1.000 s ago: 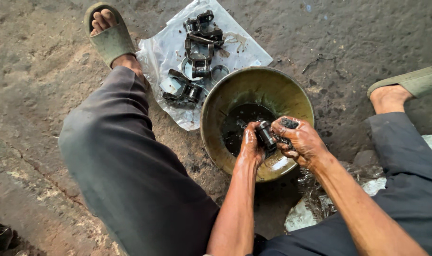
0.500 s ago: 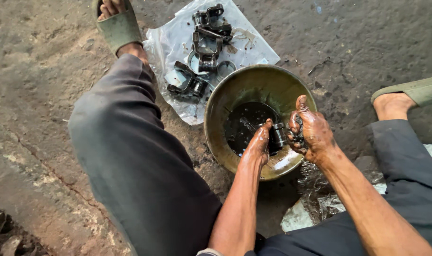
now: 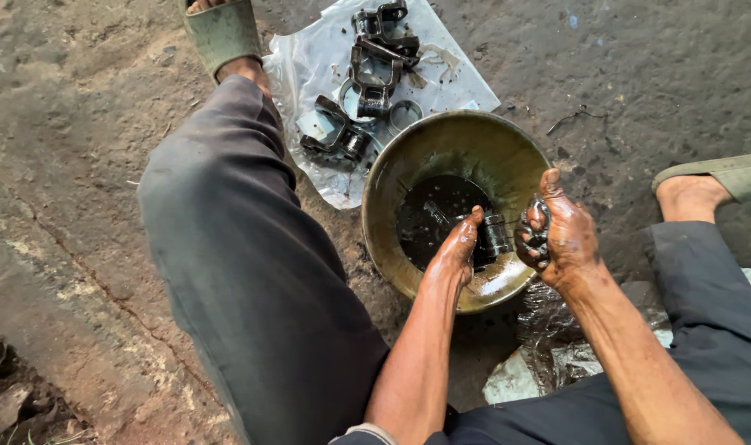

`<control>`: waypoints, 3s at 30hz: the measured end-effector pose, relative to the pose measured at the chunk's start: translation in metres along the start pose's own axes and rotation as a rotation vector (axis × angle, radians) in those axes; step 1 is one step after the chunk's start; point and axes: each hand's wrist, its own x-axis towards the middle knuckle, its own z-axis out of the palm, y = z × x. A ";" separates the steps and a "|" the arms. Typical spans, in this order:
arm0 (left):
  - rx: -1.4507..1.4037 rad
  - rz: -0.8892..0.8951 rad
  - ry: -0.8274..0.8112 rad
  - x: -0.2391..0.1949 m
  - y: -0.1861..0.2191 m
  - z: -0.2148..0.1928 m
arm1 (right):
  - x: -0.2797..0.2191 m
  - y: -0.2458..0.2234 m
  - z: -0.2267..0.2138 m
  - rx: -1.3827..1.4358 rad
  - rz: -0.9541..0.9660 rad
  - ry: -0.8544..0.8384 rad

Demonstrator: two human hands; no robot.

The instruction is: The person scrubs and cleans greasy metal parts using a yellow-handled brush and a wire tool. They dip the parts into a metal bowl filled with dark liquid, scrub them thoroughly, and place the cleaned items onto a plastic sheet on the ground.

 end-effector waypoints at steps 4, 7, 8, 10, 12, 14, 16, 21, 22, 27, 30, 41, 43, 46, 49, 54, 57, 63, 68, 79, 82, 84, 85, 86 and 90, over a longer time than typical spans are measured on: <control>0.037 -0.002 0.016 -0.002 0.002 0.001 | -0.005 -0.004 -0.003 -0.021 -0.046 0.032; 0.049 -0.004 0.042 -0.009 0.003 0.003 | -0.006 -0.004 -0.004 0.029 -0.062 0.025; 0.046 0.003 0.050 -0.010 0.003 0.003 | -0.006 -0.004 -0.003 0.031 -0.062 0.023; -0.018 0.020 -0.009 -0.009 0.002 0.003 | -0.008 -0.004 -0.002 0.037 -0.063 0.019; -0.049 0.033 -0.038 -0.006 -0.001 0.003 | -0.010 -0.004 0.001 0.044 -0.062 0.017; -0.048 0.042 -0.037 -0.004 -0.003 0.003 | -0.011 -0.003 0.003 0.050 -0.061 0.015; -0.076 0.021 -0.051 -0.003 -0.003 0.003 | -0.013 0.000 0.003 0.054 -0.061 0.012; -0.028 0.016 -0.020 0.001 -0.002 0.003 | -0.017 0.004 -0.001 0.077 -0.037 -0.003; -0.027 0.031 -0.017 0.001 -0.002 0.004 | -0.018 0.004 -0.002 0.083 -0.036 -0.011; 0.003 0.011 0.004 -0.012 0.005 0.010 | -0.018 0.002 -0.003 0.097 -0.052 -0.001; 0.010 -0.016 0.037 -0.019 0.008 0.014 | -0.014 -0.003 0.000 0.114 -0.074 -0.019; -0.298 0.048 -0.021 0.020 -0.015 -0.003 | -0.015 0.015 -0.011 0.177 -0.007 -0.067; -0.350 0.048 0.014 0.024 -0.020 -0.007 | -0.011 0.020 -0.019 0.207 -0.004 -0.089; -0.390 0.044 0.095 0.028 -0.019 -0.006 | -0.003 0.026 -0.029 0.291 -0.090 -0.140; -0.422 0.025 0.095 0.027 -0.016 -0.002 | -0.001 0.024 -0.036 0.388 -0.103 -0.269; -0.466 0.009 -0.034 0.007 -0.004 0.001 | -0.003 0.042 -0.042 0.094 -0.164 -0.249; -0.451 0.028 -0.100 -0.015 0.009 0.005 | 0.005 0.061 -0.047 -0.060 -0.195 -0.120; -0.420 -0.030 0.011 -0.029 0.020 0.012 | 0.010 0.089 -0.037 -0.263 -0.409 0.157; -0.592 -0.046 -0.120 0.008 0.002 -0.002 | 0.004 0.106 -0.014 -0.455 -0.815 0.126; -0.516 -0.153 0.042 0.017 -0.002 -0.009 | 0.014 0.076 -0.047 -1.158 -1.052 -0.352; -0.457 -0.176 0.097 0.017 -0.007 -0.010 | 0.016 0.067 -0.051 -1.458 -1.004 -0.408; -0.461 -0.162 0.081 0.021 -0.010 -0.010 | 0.012 0.064 -0.051 -1.542 -0.961 -0.425; -0.477 -0.145 0.051 0.023 -0.010 -0.011 | 0.011 0.062 -0.051 -1.587 -0.936 -0.432; -0.497 -0.129 0.024 0.023 -0.012 -0.011 | 0.010 0.061 -0.052 -1.585 -0.961 -0.426; -0.566 -0.133 -0.026 0.016 -0.003 -0.006 | 0.013 0.053 -0.053 -1.599 -1.007 -0.407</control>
